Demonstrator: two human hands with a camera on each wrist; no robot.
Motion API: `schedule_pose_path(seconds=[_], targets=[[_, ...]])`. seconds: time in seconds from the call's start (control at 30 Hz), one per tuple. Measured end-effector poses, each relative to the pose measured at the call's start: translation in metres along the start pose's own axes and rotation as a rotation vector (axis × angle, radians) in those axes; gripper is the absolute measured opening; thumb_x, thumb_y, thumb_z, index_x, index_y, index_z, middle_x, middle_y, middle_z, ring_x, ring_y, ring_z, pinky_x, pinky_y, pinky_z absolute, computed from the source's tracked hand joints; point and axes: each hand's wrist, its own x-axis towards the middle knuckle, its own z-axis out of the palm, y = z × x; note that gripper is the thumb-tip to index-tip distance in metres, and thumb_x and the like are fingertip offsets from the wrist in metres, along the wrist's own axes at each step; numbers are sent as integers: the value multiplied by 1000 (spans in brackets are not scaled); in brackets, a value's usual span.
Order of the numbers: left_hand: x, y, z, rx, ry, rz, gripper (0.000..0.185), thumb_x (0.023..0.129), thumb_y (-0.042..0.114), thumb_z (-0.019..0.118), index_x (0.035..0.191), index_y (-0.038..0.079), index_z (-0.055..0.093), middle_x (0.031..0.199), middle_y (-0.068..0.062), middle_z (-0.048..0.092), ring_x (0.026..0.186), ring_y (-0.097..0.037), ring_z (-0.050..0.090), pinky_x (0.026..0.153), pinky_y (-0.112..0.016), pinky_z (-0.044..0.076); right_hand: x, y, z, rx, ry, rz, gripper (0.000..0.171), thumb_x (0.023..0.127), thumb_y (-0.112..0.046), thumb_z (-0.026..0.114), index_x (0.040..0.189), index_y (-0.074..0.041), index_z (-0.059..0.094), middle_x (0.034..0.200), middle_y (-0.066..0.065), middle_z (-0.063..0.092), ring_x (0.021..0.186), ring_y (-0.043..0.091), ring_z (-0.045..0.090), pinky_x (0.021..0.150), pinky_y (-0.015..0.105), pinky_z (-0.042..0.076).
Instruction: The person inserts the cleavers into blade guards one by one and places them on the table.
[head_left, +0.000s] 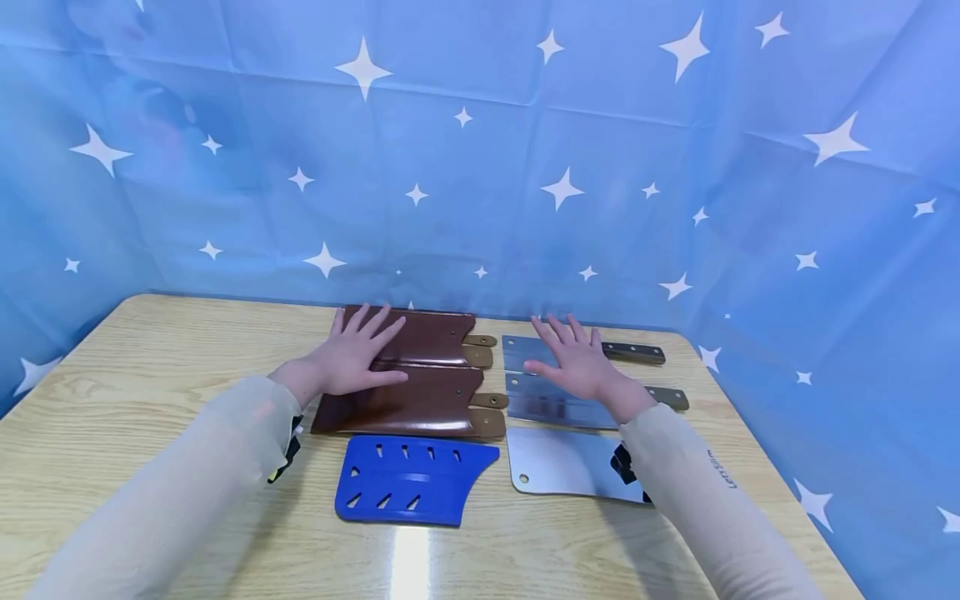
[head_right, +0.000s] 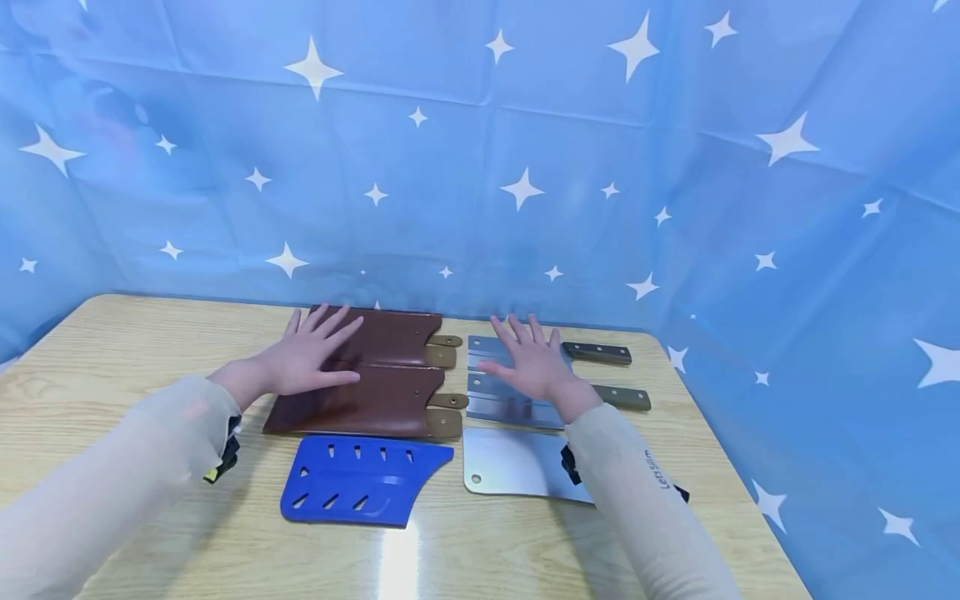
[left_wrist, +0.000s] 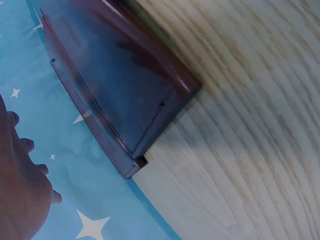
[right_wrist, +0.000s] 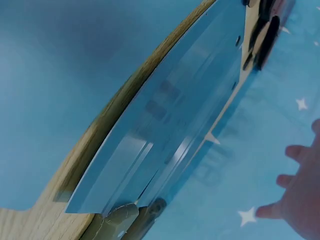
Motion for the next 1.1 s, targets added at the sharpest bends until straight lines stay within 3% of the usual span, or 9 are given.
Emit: schedule_pose_path(seconds=[0.2,0.43,0.67,1.1], targets=[[-2,1,1,-20,-1,13,88,85,63,49,152,18,14,158,-13,5,143,-43,-2,107,-67,-5,-4,3,-1,-9,2,-2,82,90,-64,40,152,-22,7,157,14,11,143,43,1,106,69,0],[-8,2,1,-33,18,23,88,84,62,51,151,17,17,158,-14,8,143,-44,1,108,-66,-4,-14,12,-1,-9,6,0,78,93,-52,46,152,-20,7,156,16,12,142,44,4,107,68,3],[-19,2,4,-50,15,36,90,81,60,58,151,18,20,157,-14,14,143,-44,3,107,-66,-5,-25,24,-2,8,20,-19,77,94,-55,42,152,-14,11,155,19,15,140,46,8,108,66,4],[-46,6,5,-60,20,163,98,74,60,66,149,15,24,154,-14,23,142,-43,9,107,-67,2,-55,44,-10,53,-13,-46,83,91,-51,52,152,-13,10,154,23,15,138,49,11,106,67,10]])
